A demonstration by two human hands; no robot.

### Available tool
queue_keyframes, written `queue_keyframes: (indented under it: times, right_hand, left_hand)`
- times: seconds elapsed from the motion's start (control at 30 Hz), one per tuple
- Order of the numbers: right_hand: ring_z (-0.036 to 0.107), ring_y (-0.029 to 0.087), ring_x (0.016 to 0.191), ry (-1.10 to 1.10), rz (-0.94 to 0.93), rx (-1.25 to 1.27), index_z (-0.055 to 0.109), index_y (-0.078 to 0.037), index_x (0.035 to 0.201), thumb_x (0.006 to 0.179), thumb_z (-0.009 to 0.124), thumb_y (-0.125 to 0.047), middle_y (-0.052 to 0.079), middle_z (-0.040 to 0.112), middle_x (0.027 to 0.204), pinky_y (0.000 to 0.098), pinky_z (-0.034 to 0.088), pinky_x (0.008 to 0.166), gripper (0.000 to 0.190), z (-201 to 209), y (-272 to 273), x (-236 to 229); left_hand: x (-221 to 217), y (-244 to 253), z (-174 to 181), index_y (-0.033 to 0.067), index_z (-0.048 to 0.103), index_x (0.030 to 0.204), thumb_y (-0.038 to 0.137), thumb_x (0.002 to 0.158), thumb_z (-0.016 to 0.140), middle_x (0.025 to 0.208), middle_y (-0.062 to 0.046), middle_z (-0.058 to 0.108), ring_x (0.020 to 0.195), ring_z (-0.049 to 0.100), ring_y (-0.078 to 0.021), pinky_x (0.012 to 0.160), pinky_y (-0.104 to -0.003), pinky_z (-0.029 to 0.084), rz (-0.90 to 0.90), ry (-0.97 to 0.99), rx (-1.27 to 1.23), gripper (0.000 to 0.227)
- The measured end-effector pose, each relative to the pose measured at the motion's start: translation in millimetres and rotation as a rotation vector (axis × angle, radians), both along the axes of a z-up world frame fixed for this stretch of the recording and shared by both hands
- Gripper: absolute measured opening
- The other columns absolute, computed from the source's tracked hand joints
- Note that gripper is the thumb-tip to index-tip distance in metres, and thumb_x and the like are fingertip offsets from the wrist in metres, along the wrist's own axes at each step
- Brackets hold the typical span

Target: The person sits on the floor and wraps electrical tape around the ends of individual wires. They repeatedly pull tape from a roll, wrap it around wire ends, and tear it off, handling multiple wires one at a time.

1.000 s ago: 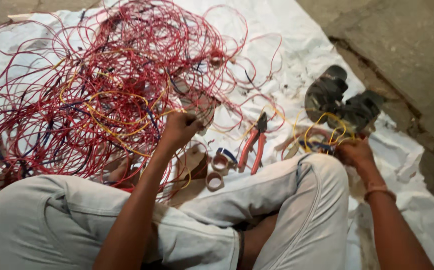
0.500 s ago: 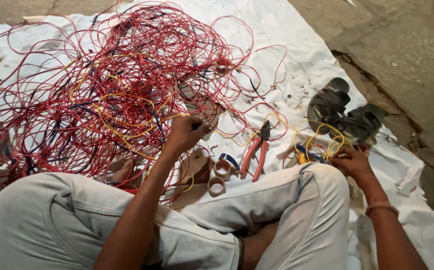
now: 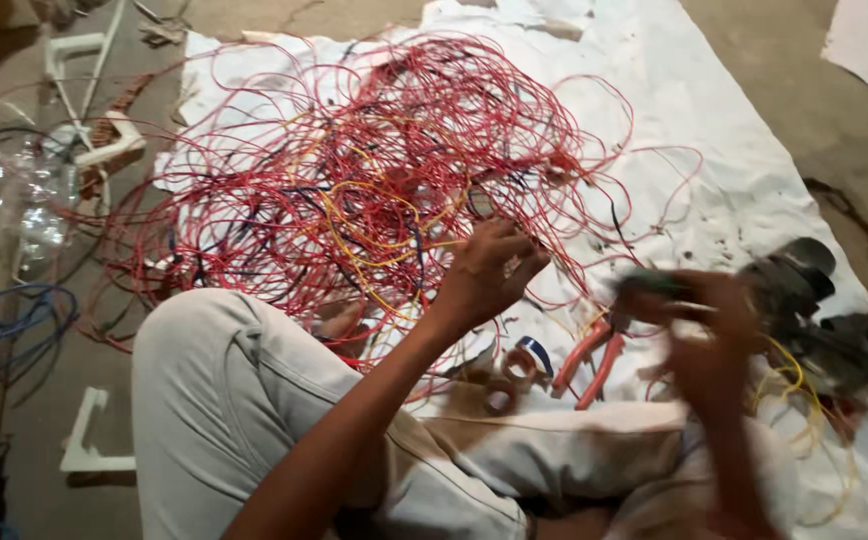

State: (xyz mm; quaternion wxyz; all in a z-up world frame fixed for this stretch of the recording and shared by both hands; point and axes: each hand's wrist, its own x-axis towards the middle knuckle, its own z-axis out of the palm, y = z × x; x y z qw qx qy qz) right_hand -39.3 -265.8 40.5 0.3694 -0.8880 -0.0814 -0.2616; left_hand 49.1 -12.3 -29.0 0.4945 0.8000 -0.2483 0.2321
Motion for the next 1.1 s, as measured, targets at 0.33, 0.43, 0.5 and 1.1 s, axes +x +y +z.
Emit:
queue_keyframes:
  times: [0.33, 0.43, 0.5, 1.1]
  right_hand:
    - [0.062, 0.028, 0.107, -0.228, 0.177, -0.001, 0.066, -0.005, 0.11, 0.076, 0.084, 0.001, 0.013, 0.056, 0.118, 0.038, 0.054, 0.089, 0.039, -9, 140, 13]
    - [0.061, 0.028, 0.11, -0.174, 0.192, 0.063, 0.062, -0.004, 0.113, 0.07, 0.092, -0.009, 0.014, 0.053, 0.122, 0.0374, 0.055, 0.09, 0.053, -17, 139, 16]
    - [0.064, 0.024, 0.111, -0.032, 0.242, 0.175, 0.057, -0.002, 0.123, 0.07, 0.091, -0.015, 0.013, 0.052, 0.127, 0.0322, 0.061, 0.087, 0.063, -29, 136, 22]
    - [0.062, 0.02, 0.095, 0.006, 0.166, 0.03, 0.067, -0.004, 0.126, 0.067, 0.092, -0.013, 0.009, 0.058, 0.112, 0.0326, 0.055, 0.077, 0.065, -42, 114, 20]
  left_hand:
    - [-16, 19, 13, -0.0019, 0.064, 0.114, 0.028, 0.097, 0.068, 0.096, -0.011, 0.072, 0.082, 0.07, -0.0169, 0.072, -0.032, 0.059, -0.297, 0.911, -0.91, 0.035]
    - [-23, 27, -2, 0.0016, 0.062, 0.12, 0.023, 0.094, 0.07, 0.1, -0.009, 0.073, 0.085, 0.071, -0.016, 0.073, -0.031, 0.058, -0.309, 0.91, -0.928, 0.035]
    - [-26, 33, -13, 0.0022, 0.062, 0.121, 0.023, 0.093, 0.07, 0.101, -0.007, 0.072, 0.084, 0.071, -0.0149, 0.071, -0.031, 0.058, -0.292, 0.989, -0.876, 0.036]
    - [-42, 8, -36, 0.0092, 0.061, 0.124, 0.052, 0.101, 0.06, 0.107, 0.001, 0.068, 0.096, 0.064, -0.0085, 0.079, -0.026, 0.052, -0.612, 1.087, -1.15, 0.049]
